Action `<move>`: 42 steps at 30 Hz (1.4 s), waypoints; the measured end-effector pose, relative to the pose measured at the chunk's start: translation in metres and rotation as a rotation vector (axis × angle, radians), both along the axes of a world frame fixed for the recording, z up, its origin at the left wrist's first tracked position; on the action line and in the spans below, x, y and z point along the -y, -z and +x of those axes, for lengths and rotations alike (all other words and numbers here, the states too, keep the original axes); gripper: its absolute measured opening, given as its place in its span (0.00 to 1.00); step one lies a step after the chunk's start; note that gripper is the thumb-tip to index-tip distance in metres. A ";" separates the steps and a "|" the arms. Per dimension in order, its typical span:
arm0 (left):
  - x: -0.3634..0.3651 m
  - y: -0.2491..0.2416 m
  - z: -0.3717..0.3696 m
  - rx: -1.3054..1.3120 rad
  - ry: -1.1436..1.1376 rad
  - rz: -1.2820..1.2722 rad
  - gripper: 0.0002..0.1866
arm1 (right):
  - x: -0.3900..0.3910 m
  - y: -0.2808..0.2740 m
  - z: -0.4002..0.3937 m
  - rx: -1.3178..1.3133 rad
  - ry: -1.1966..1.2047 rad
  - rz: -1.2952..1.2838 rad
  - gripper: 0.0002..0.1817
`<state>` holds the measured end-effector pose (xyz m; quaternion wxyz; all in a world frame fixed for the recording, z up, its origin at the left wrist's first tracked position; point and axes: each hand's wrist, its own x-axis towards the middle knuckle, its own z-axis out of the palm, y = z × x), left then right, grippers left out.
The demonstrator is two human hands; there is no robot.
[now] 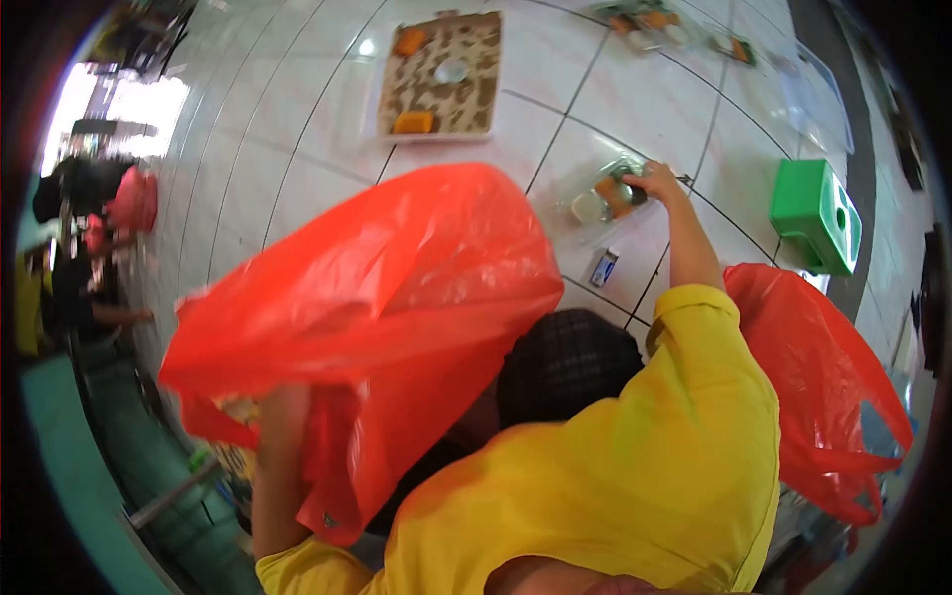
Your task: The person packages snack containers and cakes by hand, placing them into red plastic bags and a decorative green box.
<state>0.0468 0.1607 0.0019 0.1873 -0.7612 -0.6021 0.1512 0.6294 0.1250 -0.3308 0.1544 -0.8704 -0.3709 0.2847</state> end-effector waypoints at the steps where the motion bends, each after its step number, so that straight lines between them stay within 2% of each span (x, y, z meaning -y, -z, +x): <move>1: 0.013 -0.012 -0.012 -0.072 -0.008 -0.030 0.22 | 0.003 0.008 0.005 -0.235 -0.009 0.024 0.41; 2: 0.022 -0.024 -0.021 -0.144 0.025 -0.057 0.22 | 0.006 0.008 0.000 -0.181 -0.034 0.028 0.32; 3: 0.035 -0.038 -0.026 -0.159 0.095 -0.041 0.21 | 0.009 0.004 -0.007 -0.052 -0.047 -0.034 0.29; 4: 0.045 -0.054 -0.024 -0.110 0.226 0.097 0.18 | 0.013 0.013 -0.011 0.072 -0.035 -0.004 0.29; 5: 0.054 -0.065 -0.028 -0.087 0.335 0.252 0.16 | 0.019 -0.004 -0.027 -0.105 0.061 0.014 0.26; 6: 0.061 -0.070 -0.040 -0.050 0.375 0.329 0.18 | 0.027 -0.045 -0.061 -0.369 0.065 0.274 0.21; 7: 0.067 -0.076 -0.053 -0.020 0.428 0.404 0.20 | 0.029 -0.020 -0.060 -0.543 0.254 0.300 0.19; 8: 0.075 -0.082 -0.058 -0.058 0.343 0.504 0.23 | 0.038 0.000 -0.053 -0.738 0.351 0.359 0.24; 9: 0.078 -0.089 -0.061 -0.090 0.282 0.597 0.26 | 0.044 -0.011 -0.062 -0.838 0.388 0.300 0.26; 10: 0.079 -0.092 -0.070 -0.106 0.246 0.608 0.26 | 0.049 0.000 -0.063 -0.923 0.425 0.308 0.23; 11: 0.076 -0.093 -0.078 0.287 0.141 0.650 0.25 | 0.052 -0.001 -0.068 -1.052 0.405 0.317 0.21; 12: 0.065 -0.087 -0.083 0.689 0.045 0.668 0.25 | 0.051 -0.002 -0.070 -1.050 0.398 0.315 0.21; 14: 0.063 -0.079 -0.099 0.964 -0.215 0.618 0.22 | 0.056 -0.013 -0.074 -1.114 0.428 0.403 0.19; 16: 0.059 -0.075 -0.107 1.662 -0.556 -0.009 0.23 | 0.054 -0.029 -0.065 -1.122 0.415 0.427 0.17; 17: 0.056 -0.075 -0.108 1.672 -0.551 -0.017 0.23 | 0.051 -0.035 -0.056 -1.172 0.430 0.489 0.17; 19: 0.049 -0.083 -0.106 2.001 -0.450 0.055 0.18 | 0.038 -0.071 -0.054 -1.182 0.486 0.643 0.18; 20: 0.049 -0.096 -0.109 2.008 -0.439 0.048 0.18 | 0.030 -0.103 -0.059 -1.106 0.466 0.712 0.18; 22: 0.052 -0.126 -0.115 2.057 -0.242 -0.052 0.17 | 0.015 -0.186 -0.077 -1.147 0.369 0.836 0.17; 23: 0.052 -0.129 -0.116 1.955 -0.232 -0.064 0.20 | 0.005 -0.209 -0.070 -1.103 0.329 0.903 0.17; 24: 0.053 -0.133 -0.116 1.961 -0.220 -0.066 0.20 | -0.003 -0.256 -0.090 -1.060 0.302 0.959 0.16; 25: 0.055 -0.137 -0.115 1.837 -0.249 -0.120 0.21 | -0.013 -0.273 -0.077 -1.139 0.170 1.041 0.17; 26: 0.054 -0.140 -0.115 1.710 -0.279 -0.177 0.23 | -0.022 -0.309 -0.092 -1.105 0.235 1.095 0.18; 27: 0.052 -0.140 -0.118 1.669 -0.297 -0.168 0.27 | -0.027 -0.341 -0.112 -1.174 0.058 1.108 0.21; 28: 0.049 -0.139 -0.122 1.666 -0.288 -0.196 0.27 | -0.029 -0.372 -0.142 -1.019 0.050 1.128 0.23; 30: 0.041 -0.136 -0.130 1.792 -0.188 -0.212 0.29 | -0.033 -0.420 -0.220 -1.046 0.035 1.119 0.25; 31: 0.037 -0.135 -0.135 1.829 -0.174 -0.251 0.30 | -0.032 -0.431 -0.257 -0.938 -0.029 1.157 0.24; 32: 0.032 -0.134 -0.135 1.825 -0.164 -0.265 0.30 | -0.031 -0.446 -0.301 -1.000 0.059 1.093 0.23; 33: 0.028 -0.132 -0.137 1.855 -0.172 -0.237 0.30 | -0.032 -0.439 -0.322 -1.258 -0.178 1.030 0.14; 34: 0.024 -0.130 -0.140 1.887 -0.184 -0.204 0.30 | -0.026 -0.439 -0.360 -1.344 -0.215 0.903 0.15; 35: 0.016 -0.126 -0.147 1.886 -0.180 -0.202 0.30 | -0.020 -0.440 -0.389 -1.495 -0.312 0.638 0.17; 37: 0.001 -0.118 -0.164 2.042 -0.337 -0.171 0.32 | -0.019 -0.429 -0.436 -1.580 -0.273 0.368 0.16; 38: 0.004 -0.120 -0.164 2.043 -0.334 -0.175 0.32 | -0.028 -0.407 -0.447 -1.705 -0.376 0.244 0.14; 40: 0.016 -0.129 -0.162 1.988 -0.046 -0.397 0.25 | -0.042 -0.364 -0.454 -1.709 -0.289 0.096 0.12; 42: 0.017 -0.130 -0.164 1.975 -0.075 -0.411 0.24 | -0.050 -0.332 -0.459 -1.614 -0.111 0.100 0.10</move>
